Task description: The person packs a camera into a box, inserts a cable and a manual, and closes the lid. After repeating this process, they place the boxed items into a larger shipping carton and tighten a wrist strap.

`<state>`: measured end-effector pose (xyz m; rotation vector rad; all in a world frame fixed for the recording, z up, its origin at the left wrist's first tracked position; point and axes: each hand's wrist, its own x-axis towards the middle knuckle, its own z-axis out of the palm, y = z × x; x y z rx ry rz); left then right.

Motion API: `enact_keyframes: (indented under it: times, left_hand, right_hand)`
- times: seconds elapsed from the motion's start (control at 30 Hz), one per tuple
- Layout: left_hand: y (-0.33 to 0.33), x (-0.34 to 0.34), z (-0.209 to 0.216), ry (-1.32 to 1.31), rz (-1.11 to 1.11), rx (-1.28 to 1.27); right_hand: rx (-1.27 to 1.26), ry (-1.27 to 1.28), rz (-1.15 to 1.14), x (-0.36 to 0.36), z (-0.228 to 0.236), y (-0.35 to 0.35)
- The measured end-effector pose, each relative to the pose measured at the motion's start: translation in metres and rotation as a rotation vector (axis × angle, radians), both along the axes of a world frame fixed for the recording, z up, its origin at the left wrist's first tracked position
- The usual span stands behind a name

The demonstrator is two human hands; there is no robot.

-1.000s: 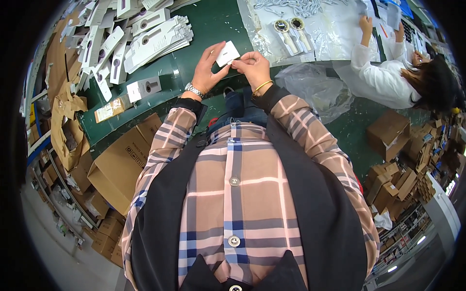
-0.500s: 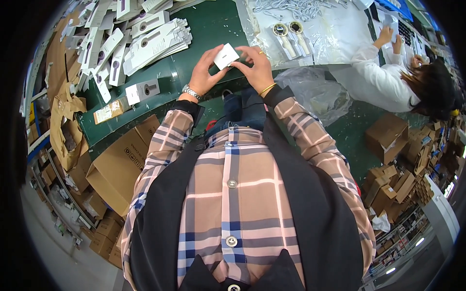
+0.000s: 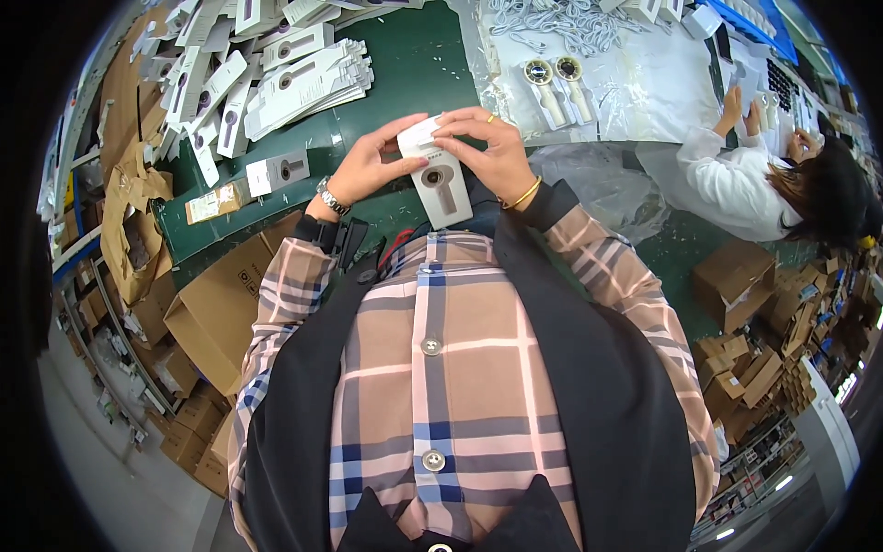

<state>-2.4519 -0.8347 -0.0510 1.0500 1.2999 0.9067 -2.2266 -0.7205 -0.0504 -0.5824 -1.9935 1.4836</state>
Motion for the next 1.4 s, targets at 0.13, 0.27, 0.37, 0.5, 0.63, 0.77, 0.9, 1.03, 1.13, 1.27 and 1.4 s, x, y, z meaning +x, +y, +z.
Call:
enact_keyframes:
  times: [0.13, 0.27, 0.37, 0.5, 0.63, 0.77, 0.9, 1.03, 1.13, 1.27, 1.4]
  left_hand:
    - [-0.005, 0.006, 0.002, -0.022, -0.003, -0.049]
    - [-0.002, 0.011, 0.004, -0.016, -0.009, -0.083]
    - [-0.001, 0.014, 0.004, 0.034, 0.054, -0.100]
    - [0.005, 0.012, -0.007, 0.089, 0.162, -0.005]
    - [-0.010, -0.012, -0.014, 0.399, 0.315, 0.062]
    - [-0.033, -0.060, -0.024, 0.960, 0.462, 0.200]
    - [-0.060, -0.109, -0.044, 1.247, 0.527, 0.109]
    - [-0.075, -0.145, -0.045, 1.427, 0.398, 0.001]
    - [-0.078, -0.144, -0.036, 1.484, 0.325, -0.097]
    - [-0.070, -0.133, -0.021, 1.483, 0.394, -0.145]
    - [-0.055, -0.108, 0.000, 1.465, 0.586, 0.011]
  right_hand:
    - [-0.285, 0.050, 0.032, -0.001, 0.002, -0.008]
    - [-0.346, -0.006, -0.051, -0.004, 0.005, -0.011]
    - [-0.512, 0.003, -0.048, -0.008, 0.003, -0.006]
    - [-0.441, 0.001, -0.005, -0.019, 0.003, 0.004]
    - [-0.379, -0.220, -0.076, -0.008, -0.020, 0.031]
    - [0.118, -0.548, -0.499, 0.054, -0.110, 0.075]
    - [0.250, -0.646, -0.566, 0.078, -0.128, 0.093]
    - [0.475, -0.707, -0.629, 0.079, -0.132, 0.109]
    - [0.612, -0.700, -0.659, 0.063, -0.125, 0.115]
    - [-0.102, -0.307, -0.442, 0.016, -0.139, 0.128]
    - [-0.177, -0.171, -0.250, -0.101, -0.103, 0.123]
